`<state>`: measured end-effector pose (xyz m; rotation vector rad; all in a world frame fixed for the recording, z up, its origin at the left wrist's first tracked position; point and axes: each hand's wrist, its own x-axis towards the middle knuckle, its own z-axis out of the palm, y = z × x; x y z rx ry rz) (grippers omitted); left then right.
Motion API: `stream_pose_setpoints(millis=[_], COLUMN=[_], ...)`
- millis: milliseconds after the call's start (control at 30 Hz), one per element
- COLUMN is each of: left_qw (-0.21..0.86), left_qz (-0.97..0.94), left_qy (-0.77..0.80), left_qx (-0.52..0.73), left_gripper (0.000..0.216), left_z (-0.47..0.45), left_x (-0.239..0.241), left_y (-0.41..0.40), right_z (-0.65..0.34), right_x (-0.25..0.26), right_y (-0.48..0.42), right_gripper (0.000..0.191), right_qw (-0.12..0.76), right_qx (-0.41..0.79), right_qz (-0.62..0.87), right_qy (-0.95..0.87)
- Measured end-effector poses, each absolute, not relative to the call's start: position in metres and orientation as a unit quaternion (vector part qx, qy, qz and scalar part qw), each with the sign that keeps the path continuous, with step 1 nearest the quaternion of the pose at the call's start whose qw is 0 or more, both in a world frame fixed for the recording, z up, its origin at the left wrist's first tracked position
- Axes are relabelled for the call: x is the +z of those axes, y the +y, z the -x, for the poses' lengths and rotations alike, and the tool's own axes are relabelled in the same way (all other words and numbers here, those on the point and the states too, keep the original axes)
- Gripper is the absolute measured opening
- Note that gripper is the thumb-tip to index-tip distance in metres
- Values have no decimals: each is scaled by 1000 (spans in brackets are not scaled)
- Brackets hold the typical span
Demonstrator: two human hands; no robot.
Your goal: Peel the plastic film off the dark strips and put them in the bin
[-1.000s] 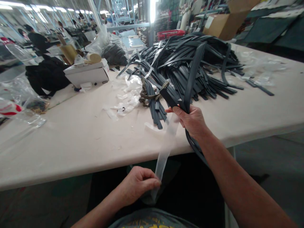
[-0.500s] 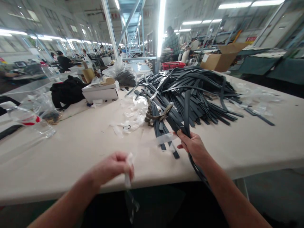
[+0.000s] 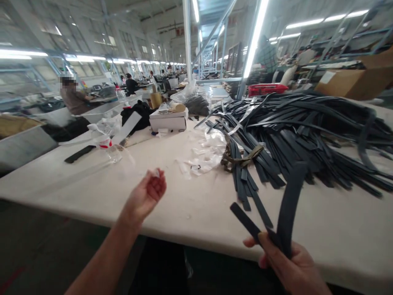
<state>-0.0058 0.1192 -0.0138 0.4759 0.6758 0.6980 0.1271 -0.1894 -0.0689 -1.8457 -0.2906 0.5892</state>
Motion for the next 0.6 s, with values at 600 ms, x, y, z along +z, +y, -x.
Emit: stream_pose_setpoints(millis=[600], left_qw=[899], left_qz=[-160], left_qy=[344], left_qx=[220], left_gripper=[17], left_z=[26], left_x=[-92], left_y=[53], right_z=[-70], right_x=[-85], right_y=[-137], right_gripper=[50], right_qw=[506], right_qx=[320], right_qz=[749], right_qy=[-285])
